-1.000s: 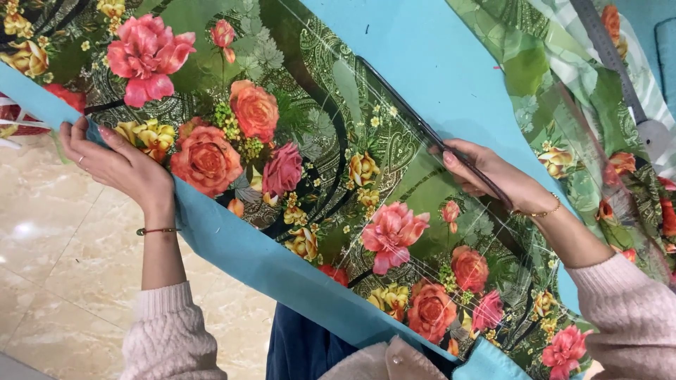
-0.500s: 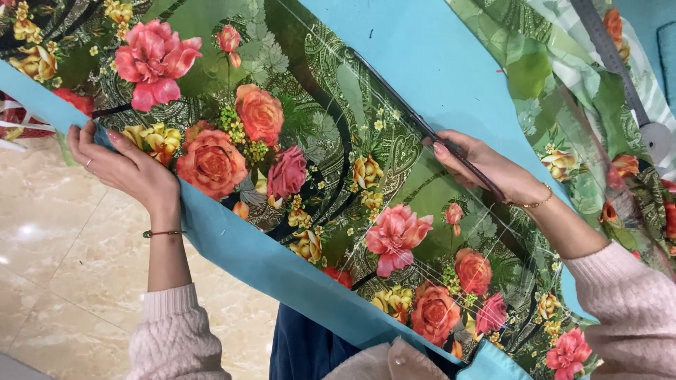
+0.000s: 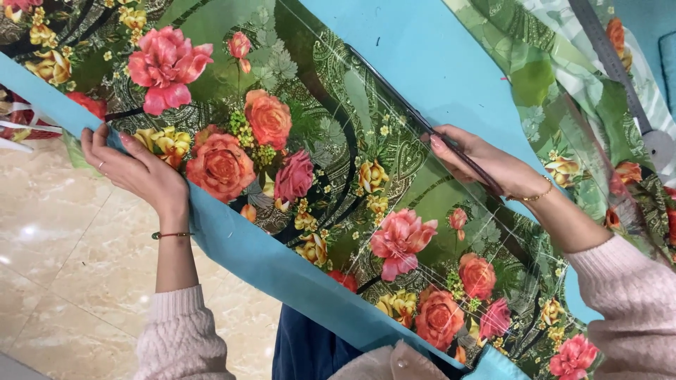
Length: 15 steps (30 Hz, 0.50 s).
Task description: Cutting out garment pieces from a floral patterned fabric using scissors and following a pattern.
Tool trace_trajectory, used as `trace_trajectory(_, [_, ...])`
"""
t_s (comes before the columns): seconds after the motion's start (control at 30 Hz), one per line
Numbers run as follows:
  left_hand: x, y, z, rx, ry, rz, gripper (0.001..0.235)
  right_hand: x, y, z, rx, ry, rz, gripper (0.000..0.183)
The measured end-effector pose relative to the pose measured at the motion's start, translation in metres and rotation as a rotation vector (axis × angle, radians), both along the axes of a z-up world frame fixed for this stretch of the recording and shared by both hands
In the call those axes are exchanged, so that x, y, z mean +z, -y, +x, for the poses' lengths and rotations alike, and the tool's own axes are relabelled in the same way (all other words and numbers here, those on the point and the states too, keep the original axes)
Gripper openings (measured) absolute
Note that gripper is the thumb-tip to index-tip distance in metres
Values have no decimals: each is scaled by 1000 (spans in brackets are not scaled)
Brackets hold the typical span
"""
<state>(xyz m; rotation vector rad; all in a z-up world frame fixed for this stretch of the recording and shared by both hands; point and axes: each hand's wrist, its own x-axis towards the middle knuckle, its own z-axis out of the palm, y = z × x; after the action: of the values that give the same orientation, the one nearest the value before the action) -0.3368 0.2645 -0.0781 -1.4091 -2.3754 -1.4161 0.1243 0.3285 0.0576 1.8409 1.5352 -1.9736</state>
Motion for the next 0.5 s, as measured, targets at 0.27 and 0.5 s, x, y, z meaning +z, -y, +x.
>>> trace_trajectory(0.27, [0,0,0,-3,-12,7,51,-20,0,7,-98,-107,-44,46])
trace_trajectory(0.5, [-4,-1,-1,3,-13,18,50,1,-6,-8,-24,-59,-30,57])
